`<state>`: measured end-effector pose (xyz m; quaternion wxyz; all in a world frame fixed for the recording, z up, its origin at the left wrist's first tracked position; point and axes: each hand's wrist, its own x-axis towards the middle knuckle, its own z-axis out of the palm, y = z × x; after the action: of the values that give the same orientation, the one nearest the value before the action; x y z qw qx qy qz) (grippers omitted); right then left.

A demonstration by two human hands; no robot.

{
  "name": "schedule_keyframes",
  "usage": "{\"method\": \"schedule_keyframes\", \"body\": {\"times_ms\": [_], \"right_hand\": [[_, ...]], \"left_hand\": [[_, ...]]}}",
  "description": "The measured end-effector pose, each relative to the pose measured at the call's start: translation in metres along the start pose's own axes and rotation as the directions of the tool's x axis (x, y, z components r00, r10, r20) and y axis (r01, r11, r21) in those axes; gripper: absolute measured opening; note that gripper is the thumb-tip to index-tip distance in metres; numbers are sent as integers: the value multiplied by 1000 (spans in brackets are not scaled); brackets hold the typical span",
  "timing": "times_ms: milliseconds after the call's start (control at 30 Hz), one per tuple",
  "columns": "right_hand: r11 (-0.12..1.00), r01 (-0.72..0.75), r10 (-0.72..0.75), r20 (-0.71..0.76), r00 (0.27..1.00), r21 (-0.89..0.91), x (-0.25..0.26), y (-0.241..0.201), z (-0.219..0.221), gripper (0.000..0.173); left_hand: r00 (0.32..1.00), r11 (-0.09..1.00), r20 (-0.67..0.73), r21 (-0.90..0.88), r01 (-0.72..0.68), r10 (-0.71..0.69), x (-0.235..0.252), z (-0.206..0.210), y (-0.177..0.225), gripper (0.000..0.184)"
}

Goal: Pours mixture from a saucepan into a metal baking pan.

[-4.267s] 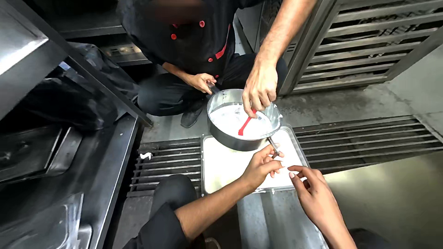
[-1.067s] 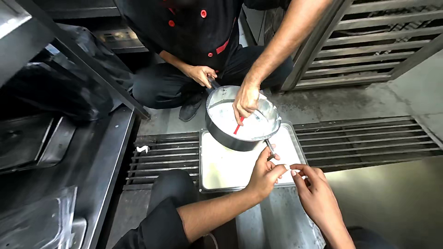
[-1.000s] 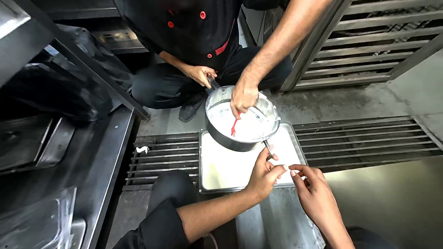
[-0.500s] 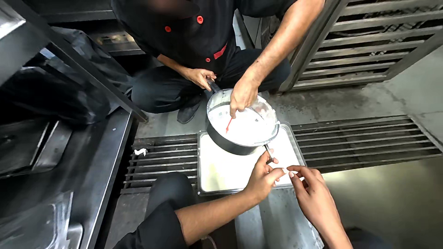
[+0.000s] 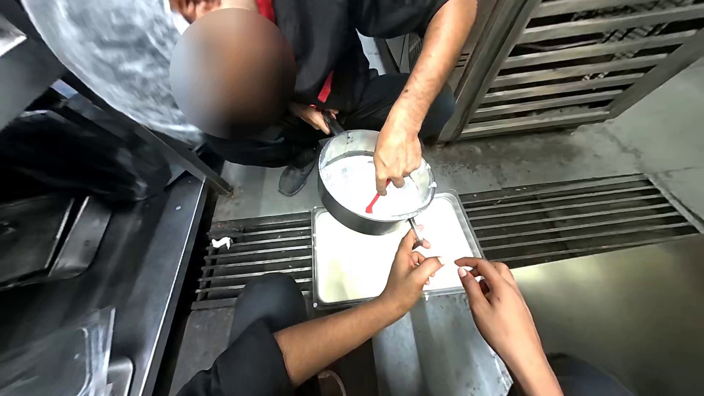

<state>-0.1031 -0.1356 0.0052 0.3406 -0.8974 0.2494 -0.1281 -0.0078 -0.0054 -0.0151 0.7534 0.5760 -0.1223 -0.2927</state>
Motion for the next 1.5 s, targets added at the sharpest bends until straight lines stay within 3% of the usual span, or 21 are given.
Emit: {"method": "schedule_keyframes", "body": {"times_ms": [367,633,833,1033,1233,1400,1500], "right_hand": [[1000,9,-9,12,1000,6,0,0,1,28],[1000,6,-6,5,1000,-16,0,0,3,29],[1000,9,-9,1,1000,-13,0,0,2,29],[1000,20,-20,-3,1000,-17,-2,1,2,30],[1000,-3,3,-14,1000,-4,-2,1,-4,29],[1000,14,-14,-27,1000,-2,-3,1,-4,29],[1000,16,-16,-27,1000,-1,-3,1,-4,29]], "left_hand": [[997,996,25,37,-80,79,-2,1,1,68],[994,998,98,33,-58,54,-2,3,3,67],[997,998,65,45,33,-36,-1,0,-12,68],[992,999,127,31,-7,3,-3,5,-5,65],[996,998,90,51,26,-30,-3,3,-12,66],[987,997,153,49,-53,45,0,3,-5,61],[992,999,118,35,-36,31,0,4,-4,62]]}}
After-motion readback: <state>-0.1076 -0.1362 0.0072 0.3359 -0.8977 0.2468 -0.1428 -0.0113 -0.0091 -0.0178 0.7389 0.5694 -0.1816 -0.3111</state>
